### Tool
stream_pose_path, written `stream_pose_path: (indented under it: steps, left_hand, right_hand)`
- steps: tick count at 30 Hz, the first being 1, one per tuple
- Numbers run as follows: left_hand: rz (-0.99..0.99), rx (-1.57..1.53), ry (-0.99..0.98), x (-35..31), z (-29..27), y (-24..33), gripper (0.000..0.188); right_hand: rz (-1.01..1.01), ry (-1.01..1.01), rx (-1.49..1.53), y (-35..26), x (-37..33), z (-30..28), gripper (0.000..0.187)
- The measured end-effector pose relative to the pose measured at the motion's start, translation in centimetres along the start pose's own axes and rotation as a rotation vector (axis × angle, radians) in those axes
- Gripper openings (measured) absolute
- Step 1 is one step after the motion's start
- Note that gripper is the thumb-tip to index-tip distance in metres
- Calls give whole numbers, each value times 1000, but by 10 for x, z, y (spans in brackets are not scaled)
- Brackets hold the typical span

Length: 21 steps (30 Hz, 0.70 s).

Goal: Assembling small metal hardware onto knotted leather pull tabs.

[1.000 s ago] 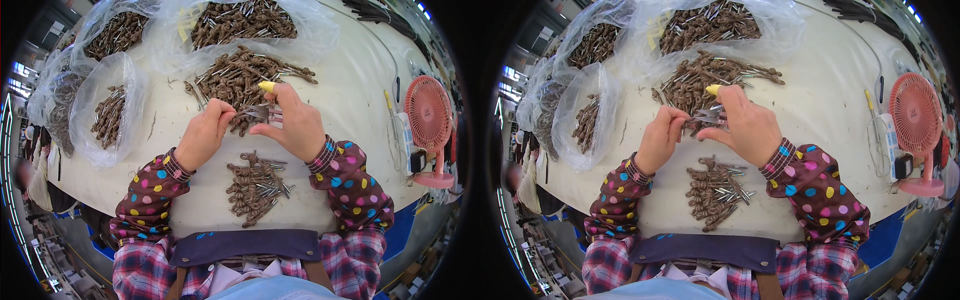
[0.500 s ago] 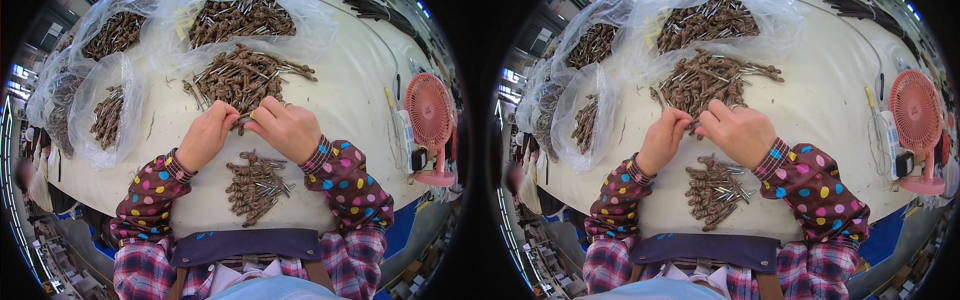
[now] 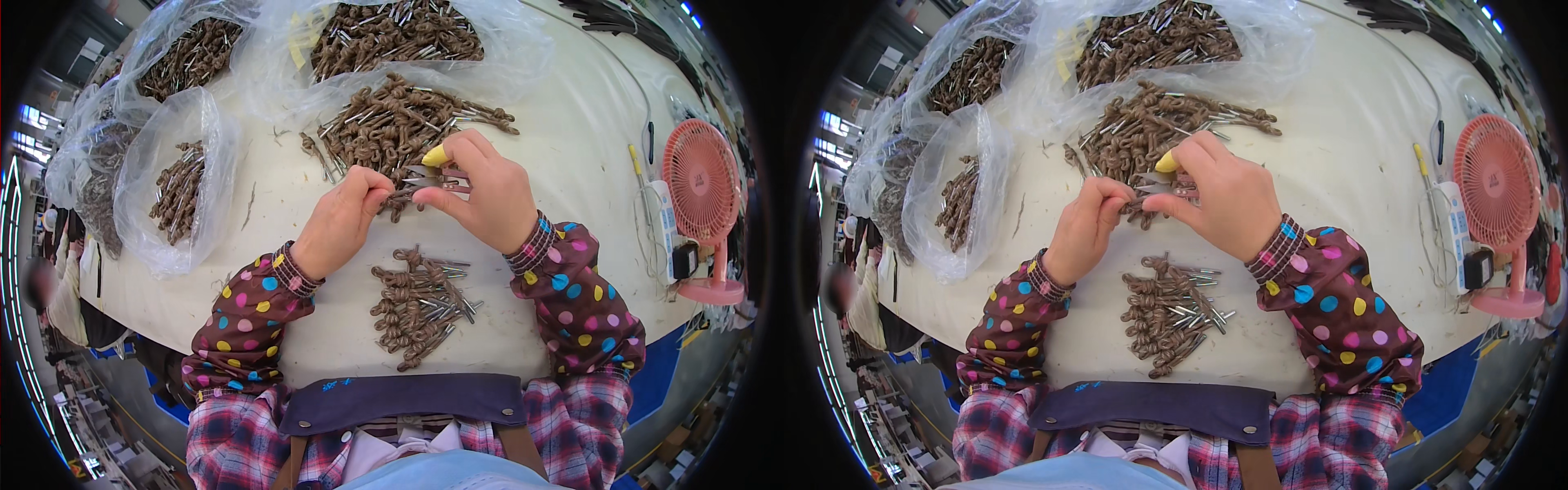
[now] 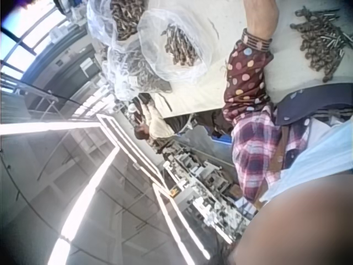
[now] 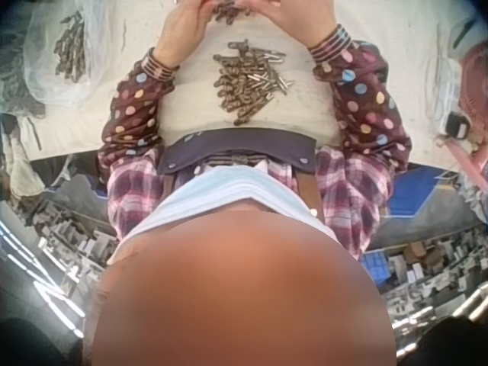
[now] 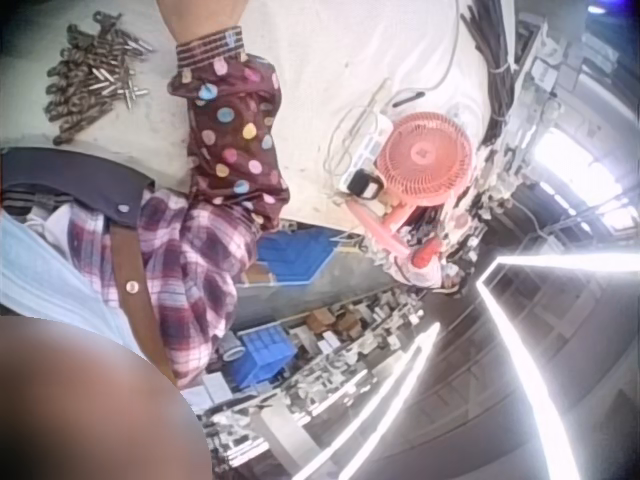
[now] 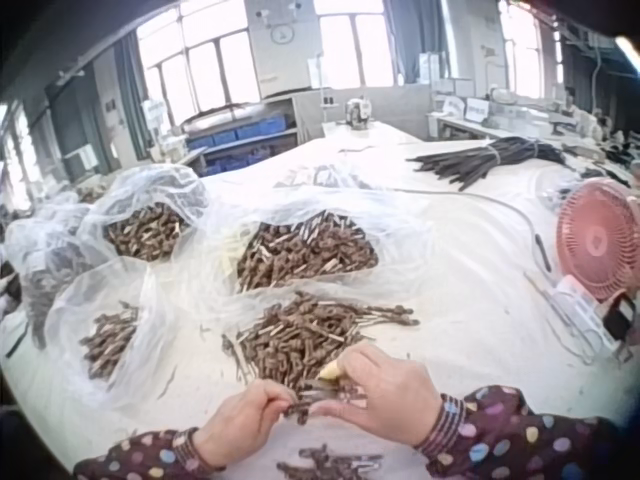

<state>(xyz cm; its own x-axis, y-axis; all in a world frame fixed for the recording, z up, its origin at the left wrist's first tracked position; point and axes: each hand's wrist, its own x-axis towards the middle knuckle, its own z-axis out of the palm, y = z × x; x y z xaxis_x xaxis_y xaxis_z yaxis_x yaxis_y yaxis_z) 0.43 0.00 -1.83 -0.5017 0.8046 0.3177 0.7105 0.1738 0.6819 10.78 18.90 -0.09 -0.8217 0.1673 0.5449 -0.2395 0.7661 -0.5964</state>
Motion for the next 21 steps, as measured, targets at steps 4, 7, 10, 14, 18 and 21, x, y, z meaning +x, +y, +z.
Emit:
stream_pose_path:
  steps: [4, 7, 10, 14, 18, 21]
  left_hand:
    - [-102, -122, -27, 0, -2, 4, 7]
    - [-79, -8, 46, 8, -9, -7, 8]
    - [8, 278, -4, 11, -16, 2, 13]
    - [121, 454, -49, 6, 0, 15, 21]
    - [99, 579, 12, 4, 6, 11, 23]
    - [94, 622, 28, 2, 4, 12, 21]
  right_hand:
    - [111, -145, 131, 2, -7, 2, 28]
    - [235, -267, 116, -6, -14, -3, 23]
    - [310, -489, 192, -16, -31, -11, 24]
    - [148, -595, 237, -19, -41, -10, 26]
    - [134, -342, 202, -6, -31, -11, 24]
    - [255, -251, 205, 0, -27, -10, 17]
